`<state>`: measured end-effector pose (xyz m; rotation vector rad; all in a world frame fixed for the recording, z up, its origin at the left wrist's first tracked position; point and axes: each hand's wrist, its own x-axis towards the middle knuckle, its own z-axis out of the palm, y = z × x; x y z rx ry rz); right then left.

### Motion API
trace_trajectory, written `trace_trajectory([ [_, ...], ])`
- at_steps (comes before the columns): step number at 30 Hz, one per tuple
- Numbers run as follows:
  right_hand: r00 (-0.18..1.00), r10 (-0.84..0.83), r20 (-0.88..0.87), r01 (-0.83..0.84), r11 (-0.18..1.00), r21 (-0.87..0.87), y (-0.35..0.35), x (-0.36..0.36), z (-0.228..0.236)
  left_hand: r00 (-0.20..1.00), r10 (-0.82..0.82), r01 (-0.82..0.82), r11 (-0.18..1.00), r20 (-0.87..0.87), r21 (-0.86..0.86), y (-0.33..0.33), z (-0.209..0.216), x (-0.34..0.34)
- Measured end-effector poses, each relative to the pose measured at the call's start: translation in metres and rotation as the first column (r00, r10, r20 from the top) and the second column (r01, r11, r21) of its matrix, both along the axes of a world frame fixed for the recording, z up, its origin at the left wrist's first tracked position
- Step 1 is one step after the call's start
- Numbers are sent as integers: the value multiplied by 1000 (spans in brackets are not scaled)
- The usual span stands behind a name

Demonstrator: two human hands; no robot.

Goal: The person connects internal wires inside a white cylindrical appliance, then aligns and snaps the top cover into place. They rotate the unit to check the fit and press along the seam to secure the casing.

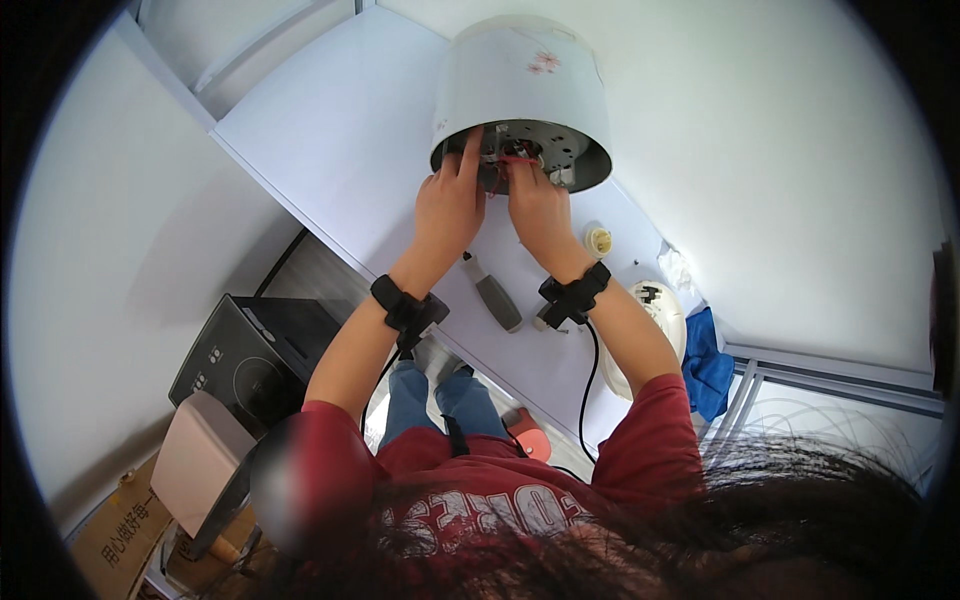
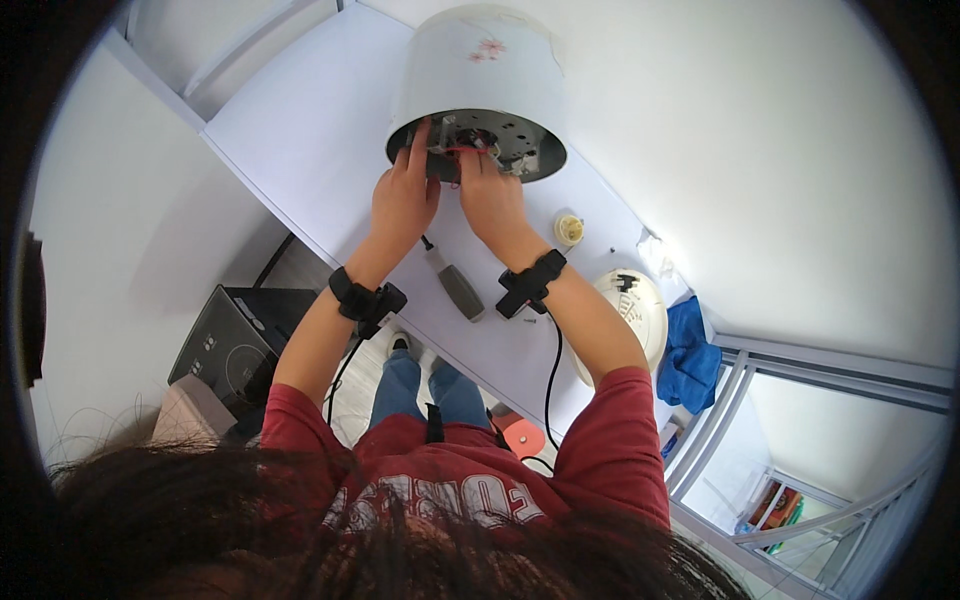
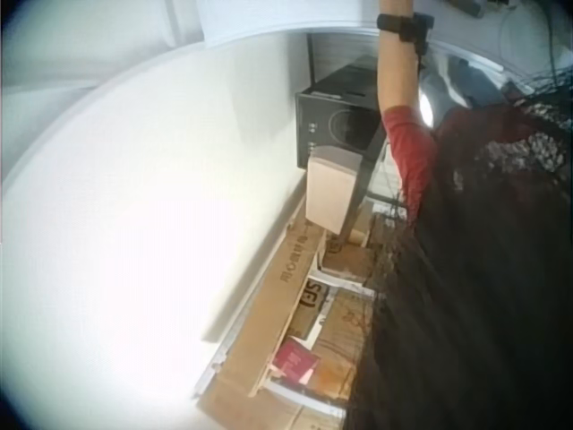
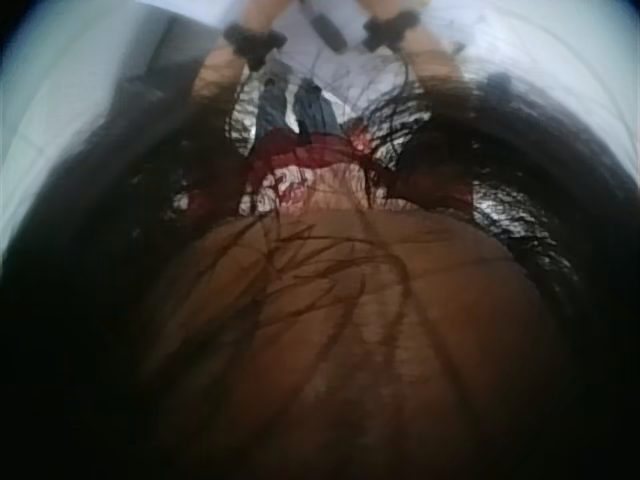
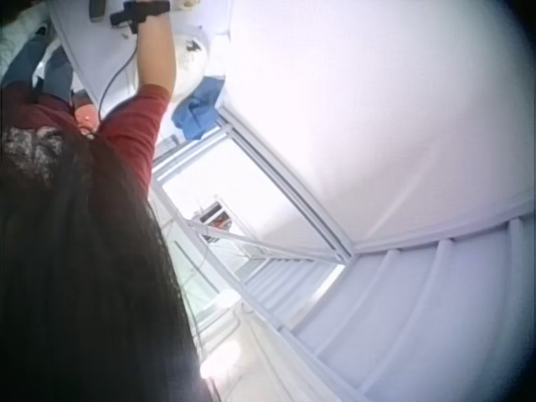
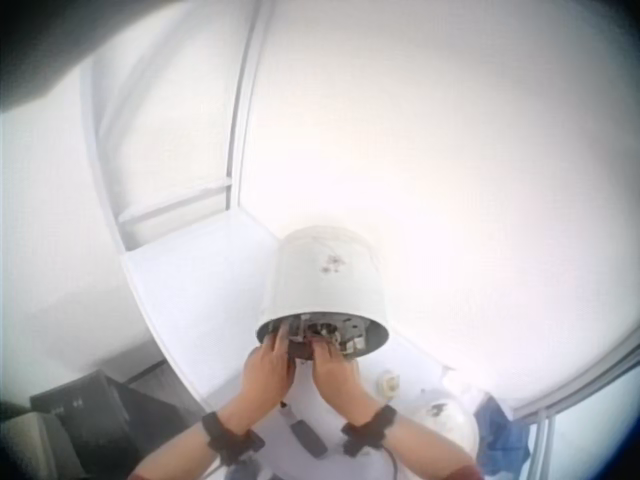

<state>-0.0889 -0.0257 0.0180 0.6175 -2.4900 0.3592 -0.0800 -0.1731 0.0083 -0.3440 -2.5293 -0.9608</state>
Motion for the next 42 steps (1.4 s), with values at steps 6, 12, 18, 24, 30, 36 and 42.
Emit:
trace_trajectory([
  [6, 1000, 2, -16, -1, 1000, 18, -1, 0, 9, 1000, 15, -15, 1000, -15, 1, 0, -2, -2],
  [12, 994, 24, -104, -23, 1000, 13, 0, 1, 8, 1000, 6, -5, 999, 29, -38, -3, -3, -3],
  [18, 994, 22, -110, -20, 1000, 15, 1, 1, 11, 998, 16, -12, 998, 59, -57, -2, 0, -1],
  [24, 990, 68, -127, -69, 998, -6, 2, 4, 16, 999, 34, -37, 997, 36, 70, -1, -7, 0],
  [30, 988, -23, -154, 21, 1000, -12, 5, 3, 11, 999, 29, -29, 1000, -36, -2, -3, 3, -2],
  [36, 998, 20, -54, -23, 998, -65, 3, 2, 18, 999, 7, -7, 1000, 38, -8, -5, 4, -5],
  [42, 995, 12, -101, -22, 995, -93, 3, 3, 15, 998, 2, -2, 1000, 56, -2, -6, 2, -6],
])
